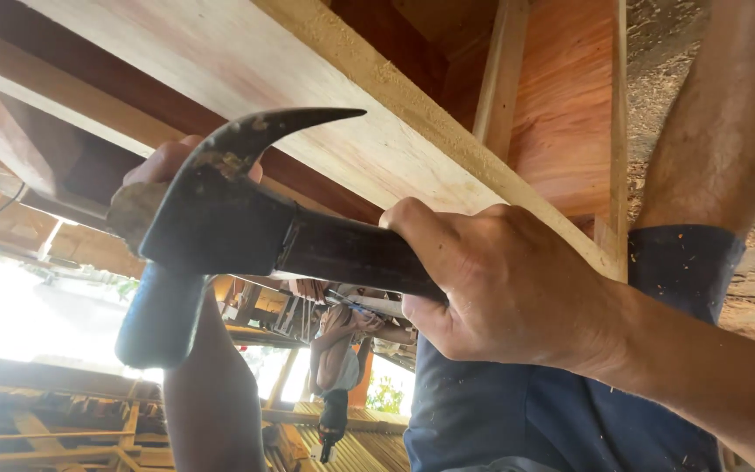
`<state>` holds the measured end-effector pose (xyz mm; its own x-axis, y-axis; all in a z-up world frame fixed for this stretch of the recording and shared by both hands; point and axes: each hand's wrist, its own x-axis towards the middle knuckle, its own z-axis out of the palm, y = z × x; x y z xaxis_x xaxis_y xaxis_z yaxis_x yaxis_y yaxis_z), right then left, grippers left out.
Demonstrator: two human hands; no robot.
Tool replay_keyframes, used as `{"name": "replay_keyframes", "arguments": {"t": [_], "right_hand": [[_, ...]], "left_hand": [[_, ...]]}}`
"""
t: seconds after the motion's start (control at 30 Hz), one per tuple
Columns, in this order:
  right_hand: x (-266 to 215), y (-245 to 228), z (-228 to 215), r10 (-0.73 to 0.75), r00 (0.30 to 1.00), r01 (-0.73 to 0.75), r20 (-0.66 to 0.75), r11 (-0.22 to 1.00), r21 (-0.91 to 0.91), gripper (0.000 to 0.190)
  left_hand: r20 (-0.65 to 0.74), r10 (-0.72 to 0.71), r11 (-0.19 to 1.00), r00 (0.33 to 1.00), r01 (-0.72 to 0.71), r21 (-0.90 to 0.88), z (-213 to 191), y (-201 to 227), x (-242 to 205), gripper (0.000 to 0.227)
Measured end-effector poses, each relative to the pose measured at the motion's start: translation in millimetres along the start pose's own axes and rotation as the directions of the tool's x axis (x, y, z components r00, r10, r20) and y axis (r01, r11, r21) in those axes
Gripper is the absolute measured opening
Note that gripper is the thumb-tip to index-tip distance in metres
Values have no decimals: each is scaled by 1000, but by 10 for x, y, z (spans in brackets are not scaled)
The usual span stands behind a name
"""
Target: The person hammers nails into the joints of an unfinished wooden cabinet frame, holding a claw hammer in one hand while steadying the wood with the other. They use a metal punch to set nails, briefly walk across the workshop to pick up a screwdriver, and return to drive or adjust fasteners in the frame.
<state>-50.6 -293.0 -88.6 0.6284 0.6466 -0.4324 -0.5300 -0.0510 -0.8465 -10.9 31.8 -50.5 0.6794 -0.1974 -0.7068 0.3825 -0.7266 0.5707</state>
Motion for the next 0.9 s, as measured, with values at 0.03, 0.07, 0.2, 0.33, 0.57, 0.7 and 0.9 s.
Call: {"name": "replay_keyframes", "arguments": {"t": [0.03,0.07,0.2,0.33,0.57,0.7,0.9], "right_hand": [[-8,-6,-4,-11,1000,11,1,999,31,46],[-9,-14,-2,-30,1000,30,5,997,66,44],[-28,-33,-9,-73,996,75,-45,996,45,50],[-5,-72,11,-203,972,213,-118,973,84,44],[-38,9,161,-95,995,89,-44,989,-119,57],[-53,21,227,-121,989,120,-88,993,-21,46],[-41,55,208,62,995,-58,82,997,-48,42]], "left_hand": [[1,-28,1000,1000,28,-13,5,7,-2,24],[-4,-59,998,998,59,-20,-8,27,-23,24],[-9,-110,993,994,110,-37,-12,95,-3,25],[-63,26,976,998,-11,220,159,245,50,18],[28,64,972,998,-56,-226,216,245,222,14],[39,45,994,998,-41,-105,140,223,89,16],[-367,242,969,898,-242,46,255,116,108,20]]}}
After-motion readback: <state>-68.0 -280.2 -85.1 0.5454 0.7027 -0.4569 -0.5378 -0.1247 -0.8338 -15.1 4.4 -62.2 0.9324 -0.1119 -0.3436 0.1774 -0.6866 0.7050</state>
